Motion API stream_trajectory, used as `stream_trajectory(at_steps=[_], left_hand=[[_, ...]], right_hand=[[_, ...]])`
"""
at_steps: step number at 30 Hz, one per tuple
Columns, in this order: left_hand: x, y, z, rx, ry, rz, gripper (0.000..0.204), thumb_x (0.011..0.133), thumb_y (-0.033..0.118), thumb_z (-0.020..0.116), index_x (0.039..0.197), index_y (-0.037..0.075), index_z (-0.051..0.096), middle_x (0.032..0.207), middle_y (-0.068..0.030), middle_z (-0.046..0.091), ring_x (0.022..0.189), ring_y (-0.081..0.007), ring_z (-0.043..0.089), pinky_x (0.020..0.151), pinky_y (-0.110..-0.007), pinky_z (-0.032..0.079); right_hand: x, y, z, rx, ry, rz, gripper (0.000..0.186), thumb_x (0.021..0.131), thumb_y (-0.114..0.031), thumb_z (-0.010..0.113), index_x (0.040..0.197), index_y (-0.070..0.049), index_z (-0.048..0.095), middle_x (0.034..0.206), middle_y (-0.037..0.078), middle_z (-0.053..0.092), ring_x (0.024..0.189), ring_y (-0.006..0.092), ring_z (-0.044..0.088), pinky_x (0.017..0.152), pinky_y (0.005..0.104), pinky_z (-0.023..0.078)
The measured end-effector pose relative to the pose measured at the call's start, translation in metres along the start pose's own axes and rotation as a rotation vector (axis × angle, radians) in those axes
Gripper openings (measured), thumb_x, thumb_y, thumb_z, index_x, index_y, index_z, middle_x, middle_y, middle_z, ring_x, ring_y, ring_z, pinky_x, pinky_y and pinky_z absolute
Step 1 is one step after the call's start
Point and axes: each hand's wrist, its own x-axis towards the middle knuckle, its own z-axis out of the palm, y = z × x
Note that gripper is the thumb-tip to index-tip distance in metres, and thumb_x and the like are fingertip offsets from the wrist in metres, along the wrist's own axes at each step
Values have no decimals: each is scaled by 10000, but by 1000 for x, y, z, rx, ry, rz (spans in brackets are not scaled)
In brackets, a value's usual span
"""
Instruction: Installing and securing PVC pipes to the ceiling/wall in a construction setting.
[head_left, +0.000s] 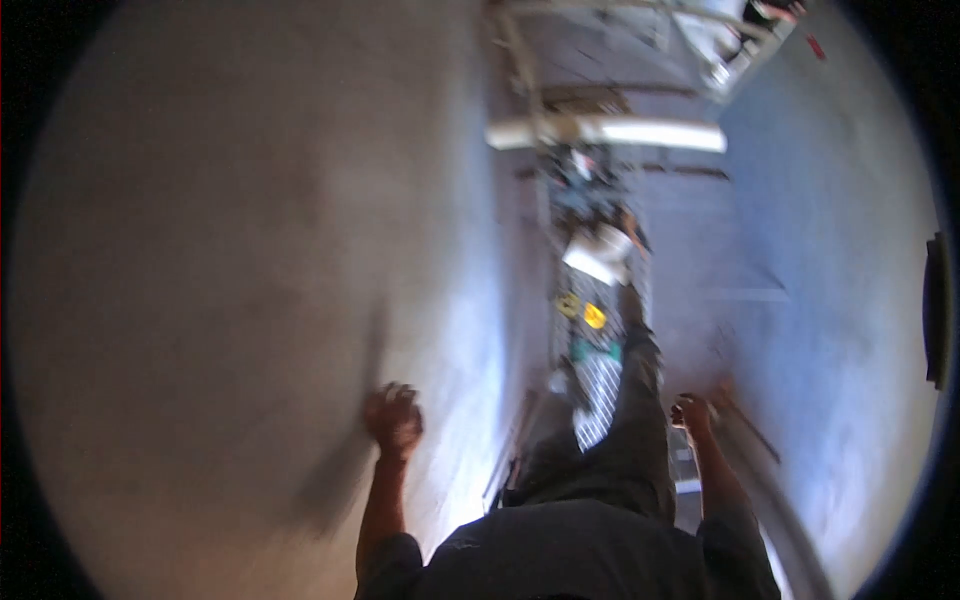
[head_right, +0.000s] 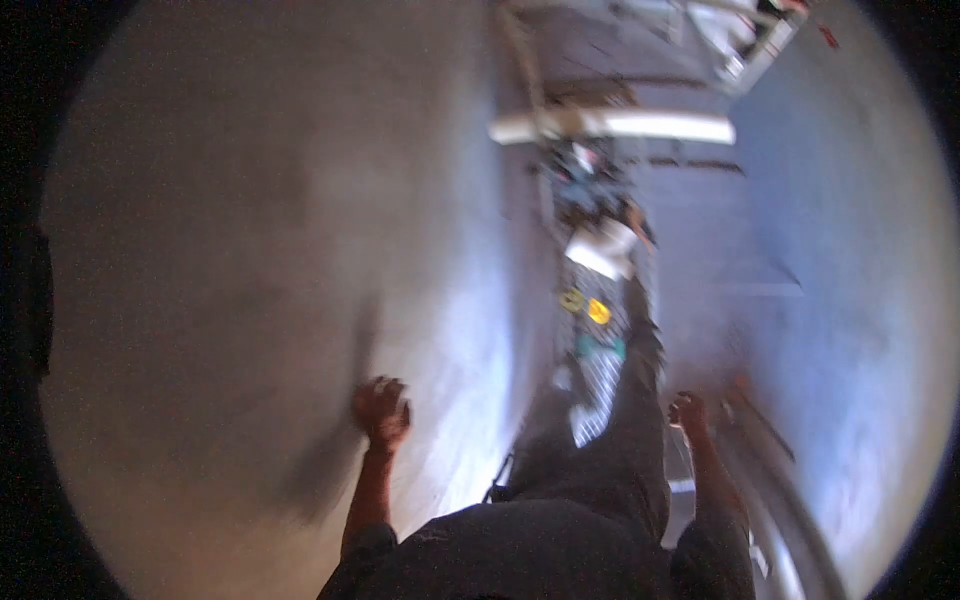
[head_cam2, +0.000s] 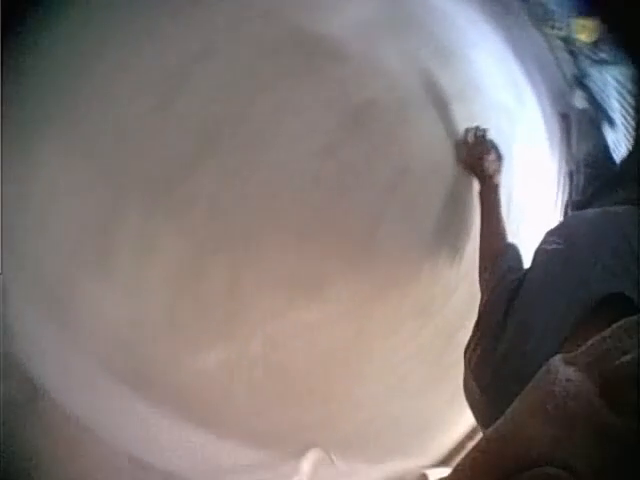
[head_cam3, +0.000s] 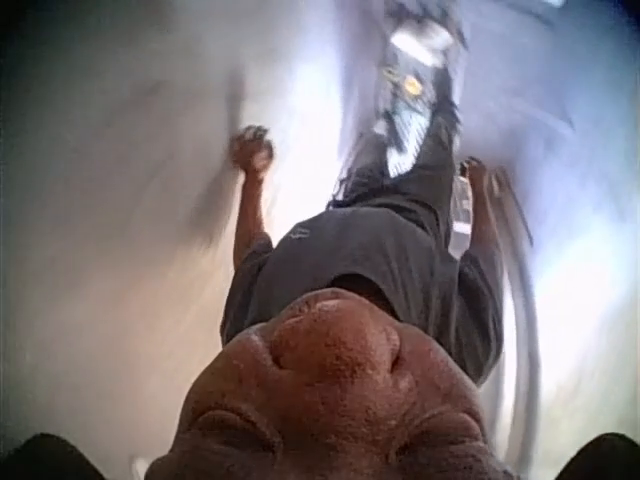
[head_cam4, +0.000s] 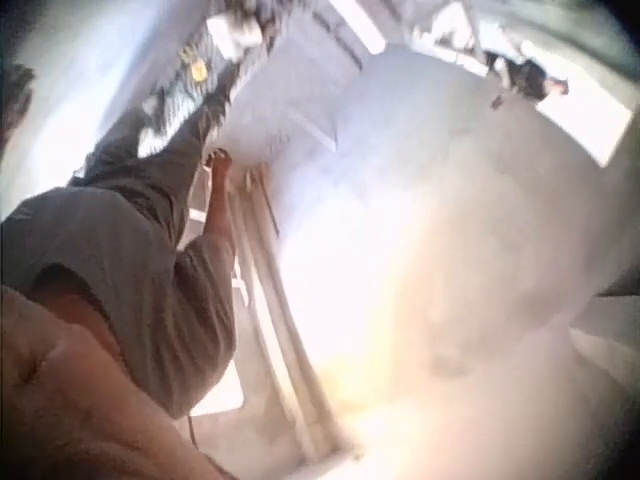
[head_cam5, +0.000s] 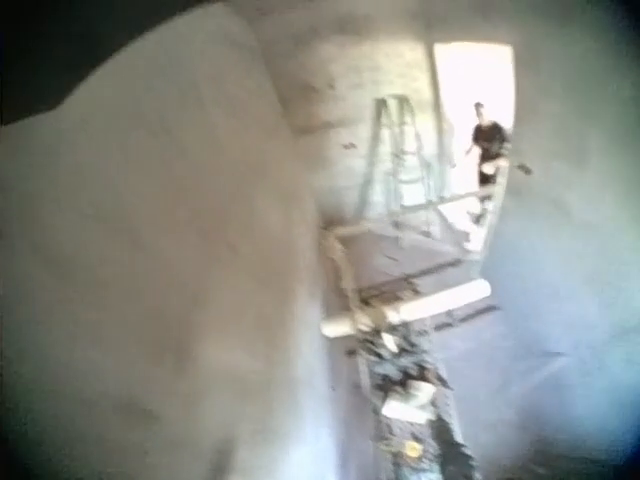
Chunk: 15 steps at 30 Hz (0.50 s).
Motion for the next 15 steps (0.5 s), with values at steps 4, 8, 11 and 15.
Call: stream_trajectory(at_steps=[4,8,11,15], left_hand=[[-3,4,-57,-277,-29,31,390,709,95,727,1083,94,617,1169,-82,603,1153,-280,532,982,-444,394],[6,38,-228,14,241,-2,352,727,69,703,1067,78,614,1171,-78,602,1137,-272,537,974,-422,407],[-21,46,-333,234,454,-46,321,722,63,696,1030,83,611,1144,-62,604,1129,-266,530,960,-429,408],[-92,44,-411,635,696,-270,340,736,67,652,1070,104,605,1228,-53,563,1191,-257,483,1001,-475,367]], right_hand=[[-63,-210,154,-5,-293,-258,207,854,-204,645,948,-21,624,743,68,620,590,168,599,558,304,515],[-229,-345,263,193,-924,-586,293,868,-296,673,924,-10,650,788,77,654,666,180,634,619,316,532],[-360,-390,301,253,-1312,-687,352,873,-338,670,915,11,649,802,105,662,672,202,644,601,338,535],[-508,-418,304,194,-1765,-746,380,899,-374,620,879,5,651,767,124,659,618,212,640,555,335,536]])
